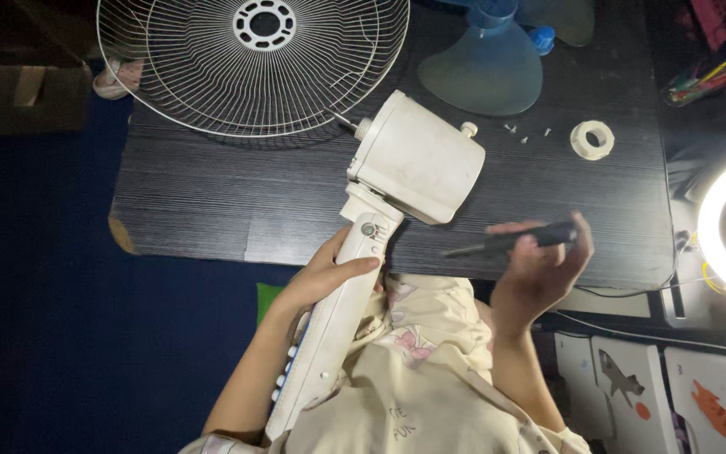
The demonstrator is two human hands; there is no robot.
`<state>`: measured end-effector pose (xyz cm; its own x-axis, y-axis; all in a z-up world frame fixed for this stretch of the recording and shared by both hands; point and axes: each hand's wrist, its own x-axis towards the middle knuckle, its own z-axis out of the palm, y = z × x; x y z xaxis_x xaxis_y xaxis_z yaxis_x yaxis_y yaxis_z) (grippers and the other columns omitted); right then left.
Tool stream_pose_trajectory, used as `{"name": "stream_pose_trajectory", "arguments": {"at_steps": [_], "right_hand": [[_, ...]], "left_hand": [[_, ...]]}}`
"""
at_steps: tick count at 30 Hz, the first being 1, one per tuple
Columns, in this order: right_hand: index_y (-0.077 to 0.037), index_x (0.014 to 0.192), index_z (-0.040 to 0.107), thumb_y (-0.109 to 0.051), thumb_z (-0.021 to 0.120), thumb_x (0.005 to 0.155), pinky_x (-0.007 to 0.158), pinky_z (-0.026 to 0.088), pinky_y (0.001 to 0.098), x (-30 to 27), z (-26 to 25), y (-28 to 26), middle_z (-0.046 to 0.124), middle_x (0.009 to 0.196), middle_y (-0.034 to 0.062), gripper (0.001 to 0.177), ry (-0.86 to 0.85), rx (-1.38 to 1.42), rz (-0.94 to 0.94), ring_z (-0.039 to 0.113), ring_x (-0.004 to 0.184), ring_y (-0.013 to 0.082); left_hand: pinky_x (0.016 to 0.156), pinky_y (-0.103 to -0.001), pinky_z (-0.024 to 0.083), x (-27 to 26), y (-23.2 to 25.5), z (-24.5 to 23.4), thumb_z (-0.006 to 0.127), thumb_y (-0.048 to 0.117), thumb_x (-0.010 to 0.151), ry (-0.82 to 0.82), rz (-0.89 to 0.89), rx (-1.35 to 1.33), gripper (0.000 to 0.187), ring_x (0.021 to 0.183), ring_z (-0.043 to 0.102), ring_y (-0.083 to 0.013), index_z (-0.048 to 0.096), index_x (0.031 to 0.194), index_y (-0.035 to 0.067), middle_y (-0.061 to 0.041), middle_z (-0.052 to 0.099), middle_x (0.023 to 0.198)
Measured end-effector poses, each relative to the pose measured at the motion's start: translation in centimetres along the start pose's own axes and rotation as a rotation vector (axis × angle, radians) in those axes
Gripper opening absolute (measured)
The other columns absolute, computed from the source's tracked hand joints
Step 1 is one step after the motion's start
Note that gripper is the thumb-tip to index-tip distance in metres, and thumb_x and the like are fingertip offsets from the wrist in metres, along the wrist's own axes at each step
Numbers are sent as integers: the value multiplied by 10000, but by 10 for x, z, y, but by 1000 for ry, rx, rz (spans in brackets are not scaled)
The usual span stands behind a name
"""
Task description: The person disassembles a portable electric fan by removing screws from the motor housing and handle using a screwdriver. They separate the motor unit from the handle and place the removed screws on the table.
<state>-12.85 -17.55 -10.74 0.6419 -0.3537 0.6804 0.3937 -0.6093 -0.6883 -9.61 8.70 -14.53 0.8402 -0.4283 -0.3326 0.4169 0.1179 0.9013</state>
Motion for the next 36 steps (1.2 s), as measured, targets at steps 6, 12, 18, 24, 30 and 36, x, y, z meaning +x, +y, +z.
{"name": "stream_pose_trajectory", "arguments": {"at_steps": [6,12,18,24,30,36], "right_hand": [[-43,1356,424,24,476,1045,525,445,250,32,-5,44,523,840,25,322,-28,423,444,521,650,94],[-24,1266,465,-45,560,1060,526,427,286,28,7,63,553,874,47,229,-145,443,577,514,676,121],[7,1239,647,-108,665,916,898,524,494,85,41,84,704,1148,232,343,-588,-285,50,677,1064,433],[11,1141,665,-162,666,963,821,533,535,110,83,116,701,1008,269,248,-815,-462,-21,683,953,441],[-23,1125,659,-158,690,922,700,557,501,119,89,128,689,1024,204,246,-780,-572,-212,706,849,403],[-35,1166,648,-80,664,938,587,555,447,127,64,99,662,1169,175,233,-583,-701,-284,704,725,333]], "left_hand": [[673,-321,611,10,-2,-3,562,447,988,-97,-56,-141,554,758,754,-196,566,1299,-11,-117,717,964],[691,-328,611,11,-1,-5,591,414,979,-92,-86,-106,545,792,752,-198,573,1297,-29,-119,712,986],[627,-331,616,13,0,-1,595,406,947,-36,-124,-120,529,736,749,-218,572,1272,-11,-133,712,970],[632,-326,617,10,-6,-4,595,409,985,-14,-137,-108,530,764,739,-209,614,1240,-54,-145,727,978],[731,-361,633,12,3,-12,623,340,940,-128,-227,-285,521,928,756,-289,555,1329,-1,-158,737,1148],[773,-409,642,20,8,-20,644,295,918,-231,-266,-318,550,988,747,-324,508,1366,5,-173,707,1183]]}}
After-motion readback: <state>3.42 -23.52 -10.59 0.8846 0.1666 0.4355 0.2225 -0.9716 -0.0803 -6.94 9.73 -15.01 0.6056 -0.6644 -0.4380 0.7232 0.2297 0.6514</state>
